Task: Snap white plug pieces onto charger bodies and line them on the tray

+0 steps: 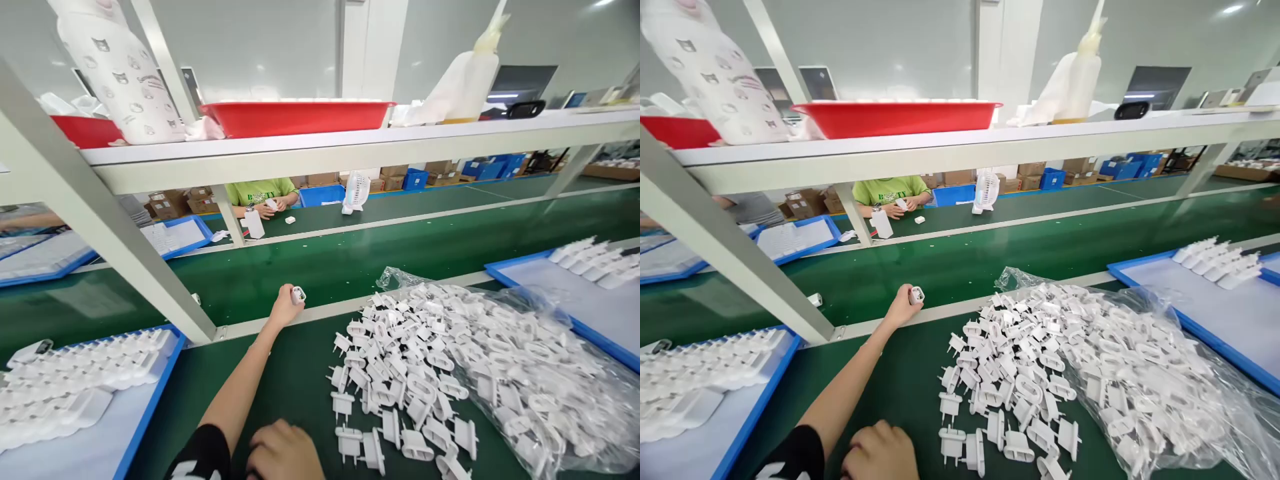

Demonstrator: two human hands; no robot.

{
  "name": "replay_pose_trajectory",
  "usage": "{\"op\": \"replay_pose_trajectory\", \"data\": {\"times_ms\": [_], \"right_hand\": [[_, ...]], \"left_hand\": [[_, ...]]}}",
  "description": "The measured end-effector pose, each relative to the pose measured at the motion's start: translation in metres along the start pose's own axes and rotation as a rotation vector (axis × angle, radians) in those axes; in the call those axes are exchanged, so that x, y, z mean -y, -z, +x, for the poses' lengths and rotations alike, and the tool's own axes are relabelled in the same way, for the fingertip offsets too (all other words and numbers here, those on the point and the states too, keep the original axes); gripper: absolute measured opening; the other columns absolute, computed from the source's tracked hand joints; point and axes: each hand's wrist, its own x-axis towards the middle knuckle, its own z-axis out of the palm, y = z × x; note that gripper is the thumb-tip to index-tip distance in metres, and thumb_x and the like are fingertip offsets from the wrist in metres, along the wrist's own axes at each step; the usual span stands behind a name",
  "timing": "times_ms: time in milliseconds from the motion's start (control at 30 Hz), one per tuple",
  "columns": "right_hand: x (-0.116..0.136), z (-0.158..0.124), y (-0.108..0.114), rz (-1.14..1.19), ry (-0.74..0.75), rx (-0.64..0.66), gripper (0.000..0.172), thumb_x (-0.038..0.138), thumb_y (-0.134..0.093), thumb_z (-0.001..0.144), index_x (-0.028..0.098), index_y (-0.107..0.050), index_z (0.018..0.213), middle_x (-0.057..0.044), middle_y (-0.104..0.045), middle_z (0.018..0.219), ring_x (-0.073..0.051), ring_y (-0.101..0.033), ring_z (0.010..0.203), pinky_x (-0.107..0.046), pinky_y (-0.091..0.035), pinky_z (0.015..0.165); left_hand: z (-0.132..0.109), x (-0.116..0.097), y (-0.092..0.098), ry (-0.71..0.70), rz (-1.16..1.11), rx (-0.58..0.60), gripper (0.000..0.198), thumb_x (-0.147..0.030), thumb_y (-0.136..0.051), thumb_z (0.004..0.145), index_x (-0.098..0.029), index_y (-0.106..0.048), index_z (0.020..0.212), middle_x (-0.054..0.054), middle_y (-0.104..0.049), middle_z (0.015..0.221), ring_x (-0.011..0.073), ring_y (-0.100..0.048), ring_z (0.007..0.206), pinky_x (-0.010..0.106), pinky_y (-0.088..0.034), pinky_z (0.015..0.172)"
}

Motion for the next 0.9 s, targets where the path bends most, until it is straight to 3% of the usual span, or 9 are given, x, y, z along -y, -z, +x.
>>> {"op": "replay_pose_trajectory", "data": {"times_ms": [100, 167, 233, 333, 467, 633, 800, 900], "right_hand": [[-0.028, 0.005, 0.073, -0.006, -0.279, 0.097, 0.002, 0.025, -0.056, 0.077, 0.025, -0.057, 0.075, 0.005, -0.064, 0.071, -0.014, -0.057, 0.064, -0.026, -0.032, 0.053], [-0.059, 0.013, 0.111, -0.16, -0.448, 0.109, 0.014, 0.016, -0.046, 0.083, 0.022, -0.057, 0.078, 0.001, -0.063, 0.075, -0.015, -0.057, 0.066, -0.026, -0.033, 0.057], [-0.092, 0.02, 0.131, -0.353, -0.531, 0.123, 0.022, 0.01, -0.041, 0.084, 0.02, -0.06, 0.086, -0.004, -0.064, 0.082, -0.018, -0.057, 0.074, -0.028, -0.034, 0.061], [-0.127, 0.025, 0.131, -0.468, -0.46, 0.338, 0.039, -0.003, -0.04, 0.075, 0.02, -0.064, 0.094, -0.008, -0.063, 0.093, -0.021, -0.058, 0.087, -0.028, -0.035, 0.066], [-0.143, 0.029, 0.12, -0.448, -0.327, 0.59, 0.055, -0.011, -0.038, 0.065, 0.019, -0.064, 0.104, -0.009, -0.061, 0.101, -0.022, -0.057, 0.095, -0.028, -0.038, 0.075], [-0.143, 0.047, 0.123, -0.317, -0.295, 0.773, 0.051, -0.006, -0.048, 0.061, 0.018, -0.058, 0.105, -0.009, -0.054, 0.111, -0.022, -0.054, 0.1, -0.028, -0.039, 0.077], [-0.14, 0.059, 0.118, -0.356, -0.343, 0.802, 0.043, -0.003, -0.05, 0.057, 0.015, -0.056, 0.096, -0.01, -0.053, 0.105, -0.023, -0.056, 0.09, -0.031, -0.041, 0.074], [-0.14, 0.062, 0.105, -0.232, -0.322, 0.666, 0.04, 0.003, -0.048, 0.063, 0.016, -0.054, 0.1, -0.011, -0.051, 0.112, -0.022, -0.052, 0.1, -0.033, -0.04, 0.085]], "left_hand": [[-0.043, 0.007, 0.009, 0.101, -0.05, -0.067, 0.036, -0.039, -0.057, 0.075, -0.019, -0.041, 0.1, 0.007, -0.056, 0.1, 0.0199, -0.058, 0.087, 0.03, -0.041, 0.074], [-0.074, 0.012, 0.011, 0.172, -0.048, -0.11, 0.037, -0.043, -0.06, 0.071, -0.02, -0.041, 0.094, 0.005, -0.058, 0.094, 0.0226, -0.057, 0.09, 0.035, -0.036, 0.08], [-0.101, 0.015, 0.01, 0.255, -0.037, -0.136, 0.036, -0.043, -0.06, 0.071, -0.02, -0.041, 0.091, 0.005, -0.059, 0.094, 0.0256, -0.055, 0.095, 0.04, -0.032, 0.084], [-0.129, 0.018, 0.007, 0.323, -0.062, -0.154, 0.043, -0.043, -0.061, 0.07, -0.019, -0.042, 0.1, 0.009, -0.059, 0.103, 0.0283, -0.052, 0.104, 0.042, -0.028, 0.086], [-0.143, 0.027, 0.01, 0.263, -0.188, -0.124, 0.062, -0.044, -0.062, 0.069, -0.025, -0.038, 0.123, 0.007, -0.057, 0.109, 0.0283, -0.049, 0.109, 0.04, -0.027, 0.088], [-0.145, 0.043, 0.013, 0.198, -0.324, -0.051, 0.028, -0.031, -0.055, 0.073, -0.029, -0.056, 0.101, 0.001, -0.057, 0.094, 0.0229, -0.054, 0.094, 0.036, -0.029, 0.081], [-0.141, 0.049, 0.013, 0.124, -0.366, -0.075, 0.019, -0.027, -0.055, 0.071, -0.025, -0.057, 0.09, 0.0, -0.057, 0.087, 0.0219, -0.054, 0.091, 0.036, -0.029, 0.08], [-0.14, 0.05, 0.014, 0.103, -0.373, -0.075, 0.018, -0.027, -0.057, 0.07, -0.024, -0.058, 0.088, 0.001, -0.058, 0.088, 0.0219, -0.054, 0.092, 0.036, -0.03, 0.082]]}}
